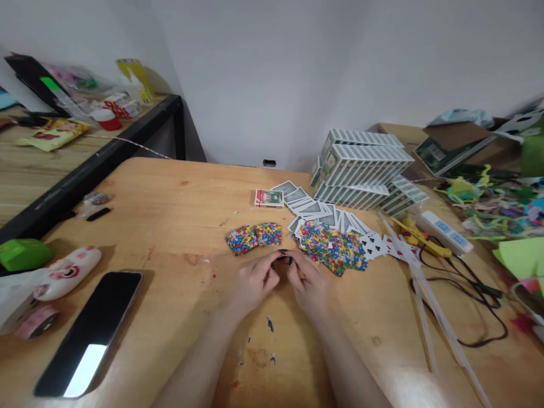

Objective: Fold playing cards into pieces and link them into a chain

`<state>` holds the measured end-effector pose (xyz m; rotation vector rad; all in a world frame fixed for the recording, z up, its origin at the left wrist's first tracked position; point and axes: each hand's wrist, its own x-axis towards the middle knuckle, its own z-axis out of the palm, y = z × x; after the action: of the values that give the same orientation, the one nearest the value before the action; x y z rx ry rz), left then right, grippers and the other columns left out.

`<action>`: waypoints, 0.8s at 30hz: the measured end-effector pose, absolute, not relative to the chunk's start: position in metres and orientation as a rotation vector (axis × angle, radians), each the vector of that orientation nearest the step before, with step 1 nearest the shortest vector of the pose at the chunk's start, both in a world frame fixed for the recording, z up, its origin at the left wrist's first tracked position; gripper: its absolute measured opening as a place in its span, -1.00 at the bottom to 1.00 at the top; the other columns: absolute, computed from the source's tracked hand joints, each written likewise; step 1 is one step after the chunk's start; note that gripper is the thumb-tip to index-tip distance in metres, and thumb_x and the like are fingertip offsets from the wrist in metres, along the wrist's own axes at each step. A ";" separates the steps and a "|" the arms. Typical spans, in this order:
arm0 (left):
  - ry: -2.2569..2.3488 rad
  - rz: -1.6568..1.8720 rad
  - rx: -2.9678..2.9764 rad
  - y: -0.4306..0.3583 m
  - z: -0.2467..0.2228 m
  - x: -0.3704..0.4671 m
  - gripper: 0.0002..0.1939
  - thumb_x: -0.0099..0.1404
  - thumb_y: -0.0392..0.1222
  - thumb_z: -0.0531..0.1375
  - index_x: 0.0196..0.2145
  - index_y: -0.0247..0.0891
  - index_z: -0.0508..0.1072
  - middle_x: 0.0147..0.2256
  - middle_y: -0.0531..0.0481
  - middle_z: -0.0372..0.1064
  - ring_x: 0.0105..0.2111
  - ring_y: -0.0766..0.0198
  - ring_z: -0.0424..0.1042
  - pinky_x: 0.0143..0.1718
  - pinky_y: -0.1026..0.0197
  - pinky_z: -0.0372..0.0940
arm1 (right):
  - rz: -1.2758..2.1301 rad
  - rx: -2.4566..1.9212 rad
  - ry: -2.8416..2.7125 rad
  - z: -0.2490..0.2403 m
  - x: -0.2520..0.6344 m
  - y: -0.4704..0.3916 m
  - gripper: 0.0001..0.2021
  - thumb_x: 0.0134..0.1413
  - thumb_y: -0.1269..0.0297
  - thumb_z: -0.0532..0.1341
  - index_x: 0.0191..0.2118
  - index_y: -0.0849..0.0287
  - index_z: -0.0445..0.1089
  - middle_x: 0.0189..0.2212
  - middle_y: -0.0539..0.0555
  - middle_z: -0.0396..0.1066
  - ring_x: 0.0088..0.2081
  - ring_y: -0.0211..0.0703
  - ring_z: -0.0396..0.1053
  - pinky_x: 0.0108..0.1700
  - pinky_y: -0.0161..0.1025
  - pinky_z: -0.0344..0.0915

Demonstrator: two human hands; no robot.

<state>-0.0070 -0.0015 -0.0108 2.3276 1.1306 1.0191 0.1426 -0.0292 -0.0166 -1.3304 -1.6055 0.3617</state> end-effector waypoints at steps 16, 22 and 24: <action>1.175 1.117 1.485 0.004 -0.006 0.005 -0.77 0.14 -0.22 0.14 -0.21 -0.28 0.28 -0.31 -0.05 0.42 -0.35 0.31 0.44 -0.30 0.25 0.36 | 0.693 -1.373 -1.021 -0.011 0.139 -0.021 -0.86 0.06 0.24 0.11 -0.37 0.16 0.35 -0.60 -0.02 0.34 -0.55 -0.22 0.33 -0.49 -0.27 0.30; 1.219 1.186 1.143 0.010 -0.007 0.005 -0.85 0.12 -0.15 0.15 -0.42 -0.30 0.33 -0.48 0.06 0.35 -0.47 0.35 0.37 -0.44 0.29 0.35 | 0.979 -1.264 -0.973 -0.015 0.134 -0.020 -0.85 0.04 0.19 0.13 -0.35 0.16 0.29 -0.61 -0.02 0.36 -0.60 -0.23 0.33 -0.52 -0.28 0.33; 1.209 1.178 1.123 0.012 -0.007 0.002 -0.85 0.13 -0.15 0.14 -0.40 -0.30 0.34 -0.45 0.04 0.36 -0.46 0.34 0.37 -0.44 0.27 0.36 | 0.961 -1.274 -1.024 -0.016 0.133 -0.021 -0.85 0.02 0.21 0.15 -0.31 0.16 0.32 -0.51 0.03 0.40 -0.51 -0.22 0.37 -0.48 -0.28 0.35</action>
<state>0.0023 0.0121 -0.0071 1.1232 1.2092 1.1777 0.1330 -0.0207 -0.0165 -1.2745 -1.0242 0.9605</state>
